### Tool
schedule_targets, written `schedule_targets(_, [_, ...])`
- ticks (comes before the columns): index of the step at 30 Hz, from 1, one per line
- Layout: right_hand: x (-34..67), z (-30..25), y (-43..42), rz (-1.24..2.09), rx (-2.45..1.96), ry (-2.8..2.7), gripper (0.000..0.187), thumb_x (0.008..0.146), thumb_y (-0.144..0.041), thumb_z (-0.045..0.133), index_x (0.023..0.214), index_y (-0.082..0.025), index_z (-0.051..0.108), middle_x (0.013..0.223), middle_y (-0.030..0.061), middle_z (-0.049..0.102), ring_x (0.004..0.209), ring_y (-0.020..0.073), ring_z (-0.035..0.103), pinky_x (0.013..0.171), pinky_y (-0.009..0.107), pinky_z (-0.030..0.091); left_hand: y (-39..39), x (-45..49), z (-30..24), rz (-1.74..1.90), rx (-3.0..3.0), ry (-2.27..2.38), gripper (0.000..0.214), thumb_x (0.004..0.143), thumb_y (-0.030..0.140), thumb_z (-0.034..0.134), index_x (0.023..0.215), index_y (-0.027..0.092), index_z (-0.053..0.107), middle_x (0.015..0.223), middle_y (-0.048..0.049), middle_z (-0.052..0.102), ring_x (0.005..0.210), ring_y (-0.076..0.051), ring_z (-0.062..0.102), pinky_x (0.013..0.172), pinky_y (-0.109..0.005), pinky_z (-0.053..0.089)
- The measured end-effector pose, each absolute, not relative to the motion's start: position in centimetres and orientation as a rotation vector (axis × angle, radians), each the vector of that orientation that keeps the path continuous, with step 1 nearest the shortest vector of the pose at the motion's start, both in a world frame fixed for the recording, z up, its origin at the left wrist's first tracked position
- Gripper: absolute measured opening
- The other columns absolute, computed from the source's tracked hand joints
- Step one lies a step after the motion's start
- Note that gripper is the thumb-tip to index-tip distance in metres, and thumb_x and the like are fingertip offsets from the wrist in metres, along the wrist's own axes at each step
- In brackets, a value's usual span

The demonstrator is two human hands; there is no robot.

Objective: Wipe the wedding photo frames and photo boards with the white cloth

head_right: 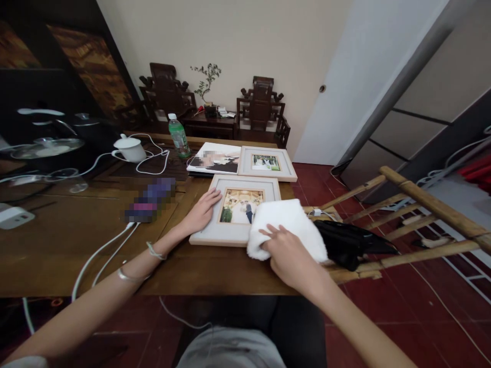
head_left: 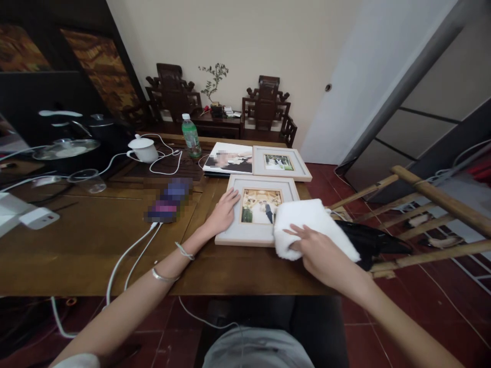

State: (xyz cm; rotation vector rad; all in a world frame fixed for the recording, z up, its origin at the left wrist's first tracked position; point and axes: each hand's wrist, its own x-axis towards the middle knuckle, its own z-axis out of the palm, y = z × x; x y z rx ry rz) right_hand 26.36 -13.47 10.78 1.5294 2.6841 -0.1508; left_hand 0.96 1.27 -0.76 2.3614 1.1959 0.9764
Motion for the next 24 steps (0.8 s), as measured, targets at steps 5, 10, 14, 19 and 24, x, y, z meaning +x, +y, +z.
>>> schedule_targets(5, [20.2,8.1,-12.2,-0.168,1.303,2.947,0.041,0.067,-0.001,0.045,0.097,-0.015,0.069,0.135,0.0077,0.053,0.131,0.0265,0.038,0.109,0.044,0.028,0.5,1.5,0.2,0.970,2.142,1.298,0.046,0.095,0.036,0.030,0.130,0.014,0.050,0.141,-0.0096,0.044,0.138,-0.022,0.027,0.114,-0.045,0.021])
schedule_targets(10, [16.4,7.1,-10.7,-0.098,1.293,2.998,0.033,0.077,-0.007,0.044,0.098,-0.014,0.068,0.134,0.0092,0.053,0.130,0.0257,0.038,0.107,0.043,0.030,-0.5,1.8,0.5,1.061,2.021,1.276,0.052,0.098,0.042,0.018,0.136,0.016,0.043,0.145,-0.0077,0.040,0.138,-0.017,0.028,0.115,-0.037,0.021])
schedule_targets(14, [16.3,7.0,-7.6,-0.080,1.372,2.884,0.032,0.077,-0.008,0.045,0.098,-0.014,0.069,0.133,0.0089,0.054,0.131,0.0275,0.037,0.105,0.046,0.032,-0.8,1.9,0.6,1.061,2.055,1.240,0.054,0.098,0.041,0.019,0.140,0.011,0.035,0.148,-0.0108,0.032,0.138,-0.017,0.027,0.115,-0.036,0.019])
schedule_targets(19, [17.5,7.0,-1.5,0.048,1.484,2.858,0.043,0.078,-0.005,0.041,0.115,-0.014,0.062,0.138,0.0082,0.049,0.134,0.0275,0.032,0.105,0.049,0.030,-0.7,2.0,0.8,1.026,2.178,1.237,0.051,0.096,0.037,0.029,0.139,0.010,0.037,0.150,-0.0119,0.027,0.139,-0.019,0.024,0.115,-0.039,0.018])
schedule_targets(24, [17.9,7.8,3.2,0.249,1.732,2.842,0.044,0.076,-0.003,0.042,0.112,-0.015,0.063,0.146,0.0067,0.038,0.138,0.0295,0.023,0.107,0.053,0.024,-0.5,1.9,0.7,1.034,2.288,1.254,0.044,0.090,0.020,0.037,0.132,0.011,0.047,0.139,-0.0117,0.046,0.134,-0.022,0.036,0.112,-0.041,0.028])
